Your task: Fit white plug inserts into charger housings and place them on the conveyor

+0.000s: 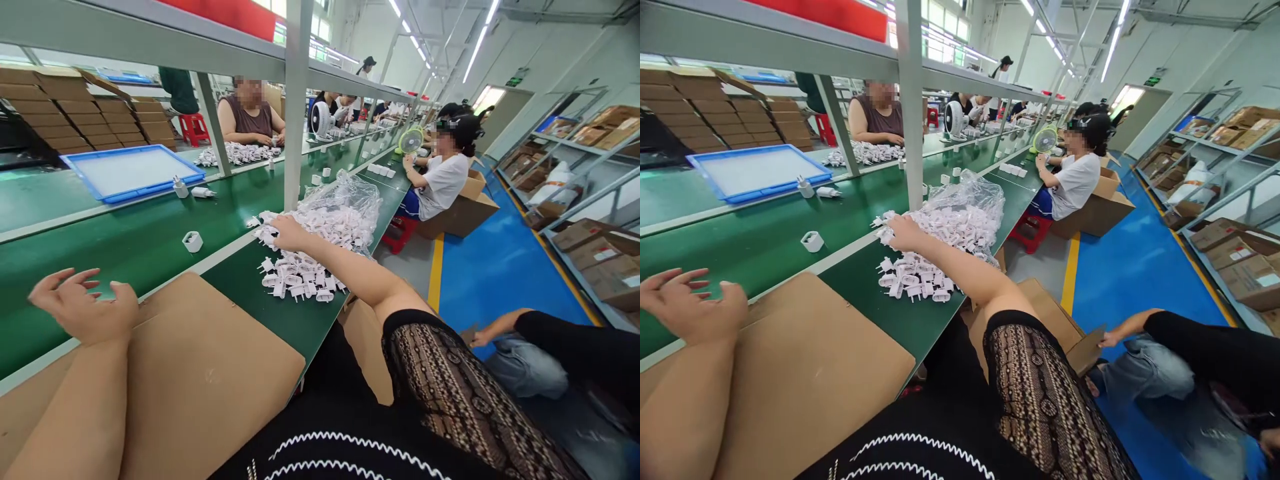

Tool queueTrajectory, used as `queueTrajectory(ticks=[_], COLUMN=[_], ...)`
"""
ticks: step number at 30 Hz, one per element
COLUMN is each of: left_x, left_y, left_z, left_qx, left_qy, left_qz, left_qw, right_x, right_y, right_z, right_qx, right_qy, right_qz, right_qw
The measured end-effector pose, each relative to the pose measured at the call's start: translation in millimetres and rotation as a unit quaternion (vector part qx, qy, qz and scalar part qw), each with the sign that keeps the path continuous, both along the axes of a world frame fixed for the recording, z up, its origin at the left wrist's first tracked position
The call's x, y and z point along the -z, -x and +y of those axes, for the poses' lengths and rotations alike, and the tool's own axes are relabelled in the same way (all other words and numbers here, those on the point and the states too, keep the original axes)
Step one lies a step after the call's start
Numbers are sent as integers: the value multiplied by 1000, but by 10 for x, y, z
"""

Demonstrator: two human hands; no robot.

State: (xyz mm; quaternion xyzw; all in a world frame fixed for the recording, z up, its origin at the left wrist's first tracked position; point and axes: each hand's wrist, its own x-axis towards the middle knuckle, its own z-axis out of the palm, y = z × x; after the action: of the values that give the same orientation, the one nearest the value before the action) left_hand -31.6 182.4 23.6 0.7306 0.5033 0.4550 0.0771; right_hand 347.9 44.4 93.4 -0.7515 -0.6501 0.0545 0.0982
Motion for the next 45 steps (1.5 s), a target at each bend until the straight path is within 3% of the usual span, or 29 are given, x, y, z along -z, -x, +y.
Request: queueTrajectory(ticks=[5,8,11,15,21,27,30,31,33,36,38,40,45], left_x=[22,56,136,252,336,446,480,481,459,360,253,125,-173], left_y=[27,25,6,-17,-32,56,87,78,19,-157,-290,-394,-436], left_z=[-57,-3,79,142,176,294,353,369,397,420,426,425,303], left_qx=[-4,13,40,58,79,65,48,37,-1,-62,-72,-68,-36], left_qy=[-61,-54,-39,6,45,47,52,55,74,142,187,219,222], left_qz=[25,21,17,30,60,65,54,53,63,98,124,142,140], left_qw=[998,998,998,998,994,995,996,996,995,983,972,963,964], right_x=[6,95,201,290,218,77,84,93,107,107,110,134,287], right_y=[159,233,239,181,204,323,423,483,649,985,1238,1481,1781], right_z=[901,1183,1281,1152,621,156,-79,-157,-295,-414,-426,-404,-338], right_qx=[45,69,56,-17,-147,-147,-93,-66,-16,3,1,12,28], right_qy=[67,99,118,124,136,51,-38,-63,-67,7,44,52,60], right_qz=[19,12,-8,-35,-27,31,197,284,475,706,784,819,856], right_qw=[997,993,991,991,979,987,975,954,877,708,619,572,512])
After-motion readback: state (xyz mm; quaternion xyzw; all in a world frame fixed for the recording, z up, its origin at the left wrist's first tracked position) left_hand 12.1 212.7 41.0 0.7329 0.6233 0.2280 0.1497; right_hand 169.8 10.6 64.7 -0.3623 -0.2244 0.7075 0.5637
